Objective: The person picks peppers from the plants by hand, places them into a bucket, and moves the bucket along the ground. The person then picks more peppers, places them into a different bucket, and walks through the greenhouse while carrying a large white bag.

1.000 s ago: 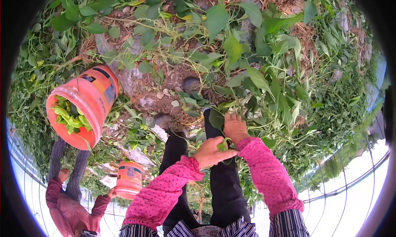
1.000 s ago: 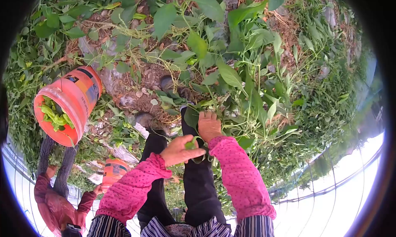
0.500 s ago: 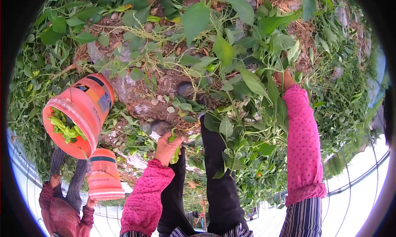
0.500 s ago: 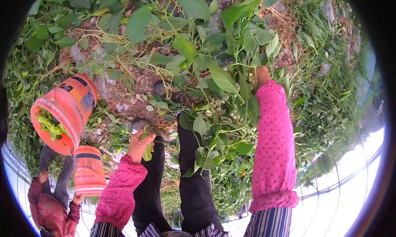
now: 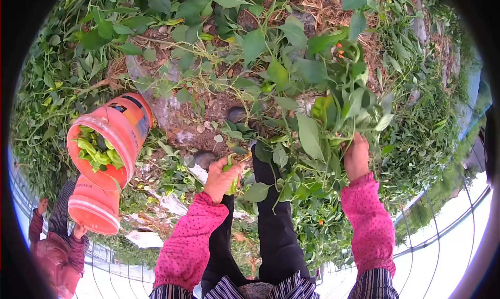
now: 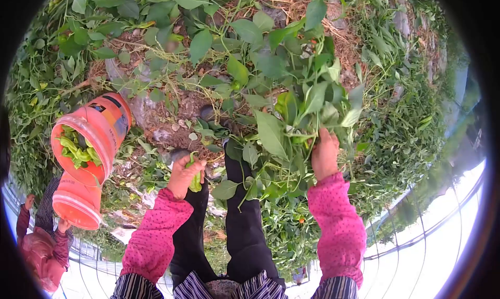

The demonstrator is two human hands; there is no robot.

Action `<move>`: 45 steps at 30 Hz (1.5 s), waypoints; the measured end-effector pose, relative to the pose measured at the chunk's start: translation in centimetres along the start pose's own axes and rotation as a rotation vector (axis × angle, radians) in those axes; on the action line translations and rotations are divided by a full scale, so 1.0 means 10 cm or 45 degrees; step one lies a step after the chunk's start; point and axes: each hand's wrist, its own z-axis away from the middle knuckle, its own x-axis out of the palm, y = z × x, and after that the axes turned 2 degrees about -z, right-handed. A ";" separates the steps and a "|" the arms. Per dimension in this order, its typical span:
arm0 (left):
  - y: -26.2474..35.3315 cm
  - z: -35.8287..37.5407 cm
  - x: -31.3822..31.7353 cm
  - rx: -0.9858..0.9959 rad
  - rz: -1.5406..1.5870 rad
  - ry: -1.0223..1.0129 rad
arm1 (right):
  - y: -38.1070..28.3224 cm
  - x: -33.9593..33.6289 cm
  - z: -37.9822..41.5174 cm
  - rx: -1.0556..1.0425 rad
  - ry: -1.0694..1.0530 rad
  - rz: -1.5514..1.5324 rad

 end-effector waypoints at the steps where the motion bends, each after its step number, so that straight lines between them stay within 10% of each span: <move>1: 0.12 0.08 0.05 0.007 -0.054 -0.005 | -0.04 -0.06 0.18 -0.099 -0.012 0.130; 9: 0.97 0.84 0.71 0.518 -0.335 -0.552 | 0.53 -0.86 0.90 0.253 -0.175 -1.007; 18: 0.69 1.27 1.45 0.717 -0.782 -1.055 | 0.36 -0.65 1.14 0.328 -0.070 -0.927; 23: 0.51 1.22 1.90 0.852 -0.661 -0.868 | 0.36 -0.48 1.27 0.253 -0.052 -0.676; 26: 0.53 0.80 2.03 0.577 -0.405 -0.223 | 0.26 -0.37 1.37 0.265 -0.128 -0.735; 30: 0.51 0.48 1.80 -0.092 -0.197 -0.286 | 0.20 -0.34 1.51 0.484 0.105 -1.146; 33: 0.31 0.64 1.63 0.173 -0.563 -0.614 | 0.37 -0.51 1.41 0.399 -0.129 -1.459; 34: 0.24 0.69 1.63 0.730 -0.612 -0.598 | 0.41 -0.54 1.41 0.400 -0.120 -1.463; 37: 0.27 0.72 1.79 0.870 -0.740 -0.588 | 0.30 -0.47 1.42 0.513 -0.062 -0.893; 45: 0.21 0.02 1.80 0.553 -1.022 -0.315 | 0.10 -0.52 1.55 0.202 -0.001 -0.735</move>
